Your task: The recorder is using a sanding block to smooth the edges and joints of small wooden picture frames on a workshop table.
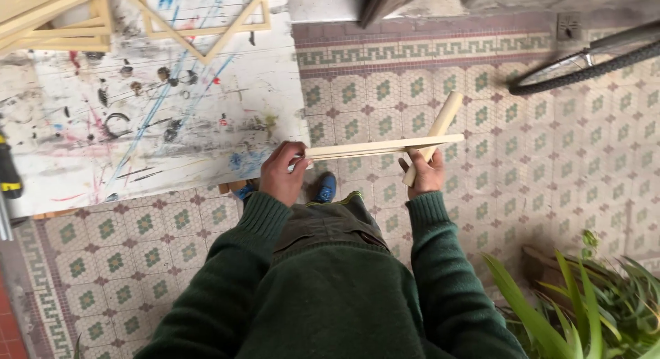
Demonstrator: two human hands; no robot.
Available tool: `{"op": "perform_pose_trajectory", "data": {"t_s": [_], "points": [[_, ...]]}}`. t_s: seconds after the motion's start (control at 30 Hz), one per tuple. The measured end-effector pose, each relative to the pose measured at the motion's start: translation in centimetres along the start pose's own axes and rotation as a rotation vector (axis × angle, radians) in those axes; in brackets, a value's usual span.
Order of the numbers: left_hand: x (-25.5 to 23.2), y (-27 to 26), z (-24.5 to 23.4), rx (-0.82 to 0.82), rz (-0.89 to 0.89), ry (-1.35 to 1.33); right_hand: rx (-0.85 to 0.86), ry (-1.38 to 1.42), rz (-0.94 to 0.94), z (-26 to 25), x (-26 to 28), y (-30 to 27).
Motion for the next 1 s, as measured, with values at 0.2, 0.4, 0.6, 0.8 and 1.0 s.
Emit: {"op": "perform_pose_trajectory", "data": {"t_s": [0.2, 0.4, 0.6, 0.8, 1.0], "points": [[-0.7, -1.0, 0.8, 0.020, 0.025, 0.005, -0.024, -0.013, -0.002, -0.1, 0.5, 0.2], [-3.6, -1.5, 3.9, 0.182, 0.168, -0.103, -0.055, -0.041, 0.120, -1.4, -1.2, 0.7], [-9.2, 0.0, 6.4, 0.465, 0.133, -0.373, -0.101, -0.363, 0.375, -1.6, -5.3, -1.4], [-10.8, 2.0, 7.6, 0.517, -0.091, -0.602, 0.178, -0.499, 0.546, -2.8, -13.0, -1.9], [-9.4, 4.8, 6.7, 0.406, -0.353, -0.634, 0.351, -0.033, 0.640, -0.9, -15.2, -3.9]]}}
Point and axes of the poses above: each hand's wrist, its own y-axis towards the middle knuckle, its own z-axis out of the palm, x = y × z, the point moved 10 cm from there along y, towards the middle knuckle, and after that the axes turned 9 degrees about y, right-handed, at the moved point
